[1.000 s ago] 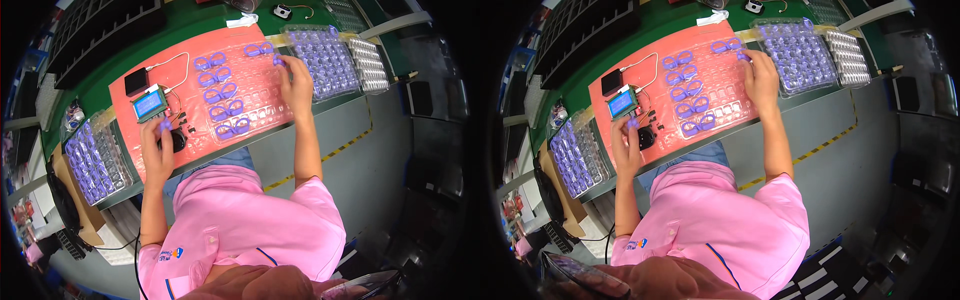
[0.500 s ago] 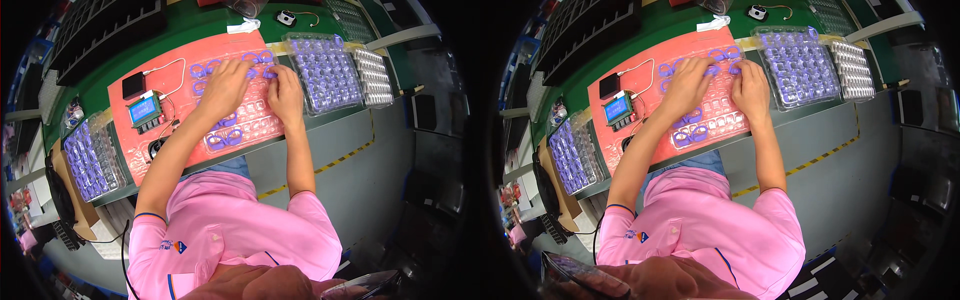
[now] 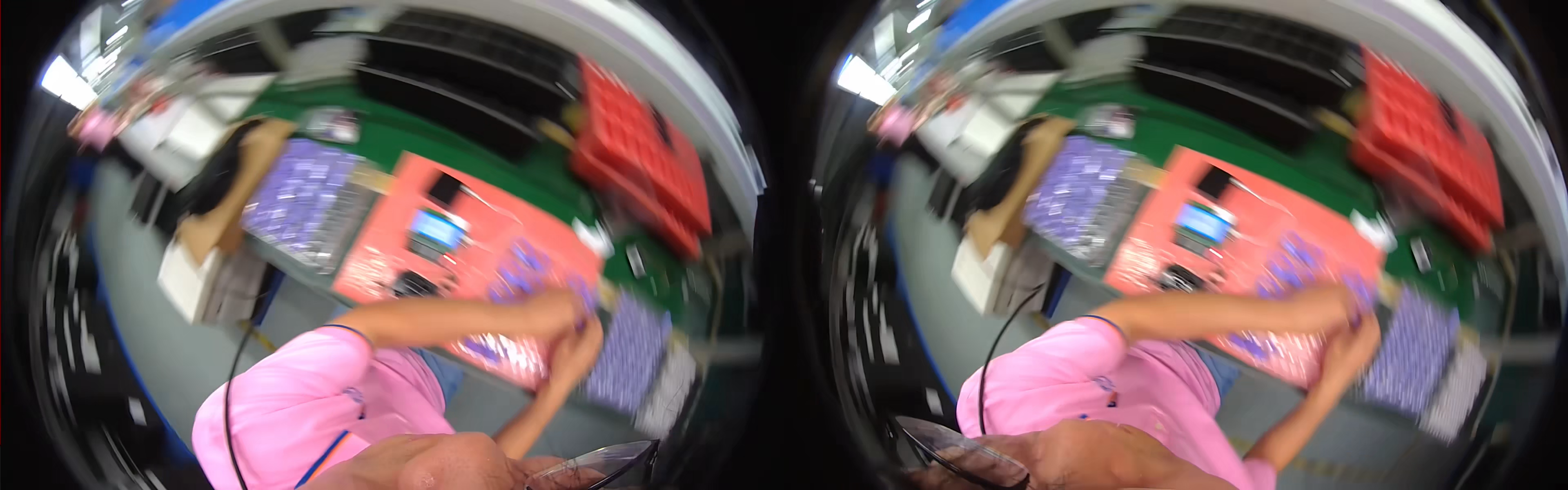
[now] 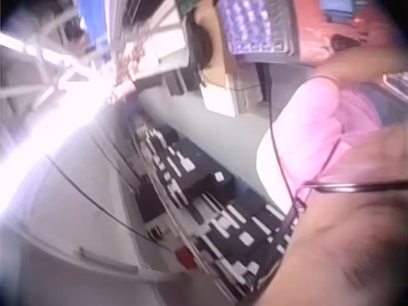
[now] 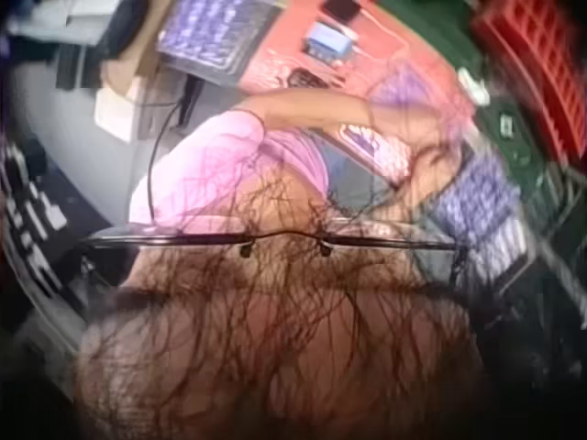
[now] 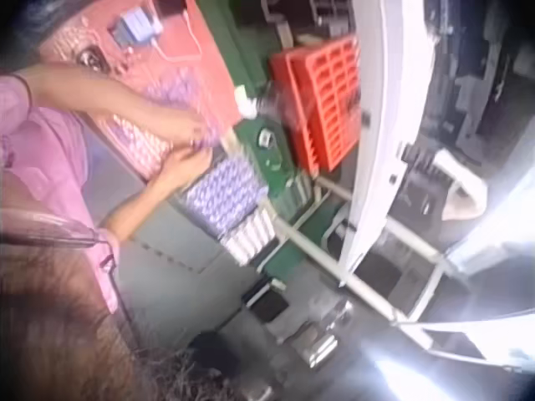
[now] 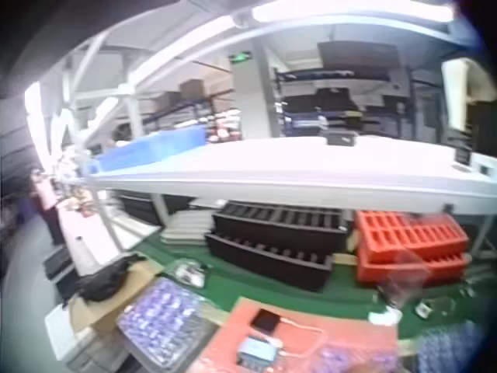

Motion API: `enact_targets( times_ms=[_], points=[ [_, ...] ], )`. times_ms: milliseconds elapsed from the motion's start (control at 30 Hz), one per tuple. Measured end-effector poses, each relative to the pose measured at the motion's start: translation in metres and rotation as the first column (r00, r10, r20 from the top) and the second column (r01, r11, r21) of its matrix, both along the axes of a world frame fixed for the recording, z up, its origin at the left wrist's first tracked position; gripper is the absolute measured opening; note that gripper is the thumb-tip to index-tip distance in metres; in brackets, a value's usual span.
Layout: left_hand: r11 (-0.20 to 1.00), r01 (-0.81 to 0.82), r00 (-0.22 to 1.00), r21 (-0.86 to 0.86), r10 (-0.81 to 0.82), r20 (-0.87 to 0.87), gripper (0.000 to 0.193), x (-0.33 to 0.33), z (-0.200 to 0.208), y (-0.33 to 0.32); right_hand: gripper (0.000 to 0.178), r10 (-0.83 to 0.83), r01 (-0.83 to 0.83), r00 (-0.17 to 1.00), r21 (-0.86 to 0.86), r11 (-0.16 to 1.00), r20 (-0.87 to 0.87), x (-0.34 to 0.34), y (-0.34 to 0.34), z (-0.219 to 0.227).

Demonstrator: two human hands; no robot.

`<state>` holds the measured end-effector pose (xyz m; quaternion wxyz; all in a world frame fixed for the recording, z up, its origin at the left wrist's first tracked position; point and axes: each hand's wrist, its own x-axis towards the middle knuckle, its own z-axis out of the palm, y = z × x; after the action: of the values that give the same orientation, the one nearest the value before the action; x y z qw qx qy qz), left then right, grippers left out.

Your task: Testing and sorting electronic components using a testing jig on a factory production floor.

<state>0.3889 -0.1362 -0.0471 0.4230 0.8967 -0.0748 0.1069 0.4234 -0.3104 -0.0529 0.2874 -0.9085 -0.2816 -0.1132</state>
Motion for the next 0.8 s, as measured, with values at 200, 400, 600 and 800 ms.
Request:
enact_targets(
  times_ms=[200, 400, 600, 800],
  points=[
    [0.914, -0.166, 0.948, 0.370, 0.045, 0.314, 0.026, -0.023, -0.005, 0.017, 0.031, 0.194, -0.205, 0.965, 0.044, 0.978, 0.177, 0.026, 0.007, -0.021],
    [0.980, -0.165, 0.888, 0.113, 0.098, 0.449, 0.023, -0.122, 0.050, 0.053, 0.029, 0.322, -0.837, 0.370, 0.162, 0.523, 0.871, 0.081, 0.026, -0.036],
    [0.966, -0.259, 0.819, -0.027, 0.234, 0.523, 0.018, -0.196, 0.042, 0.087, 0.022, 0.188, -0.263, 0.918, 0.184, 0.947, 0.349, -0.030, 0.055, 0.067],
    [0.955, -0.283, 0.796, -0.088, 0.285, 0.534, 0.012, -0.261, 0.035, 0.108, 0.023, 0.356, -0.414, 0.897, 0.216, 0.885, 0.260, -0.101, 0.118, 0.100]
  ],
)
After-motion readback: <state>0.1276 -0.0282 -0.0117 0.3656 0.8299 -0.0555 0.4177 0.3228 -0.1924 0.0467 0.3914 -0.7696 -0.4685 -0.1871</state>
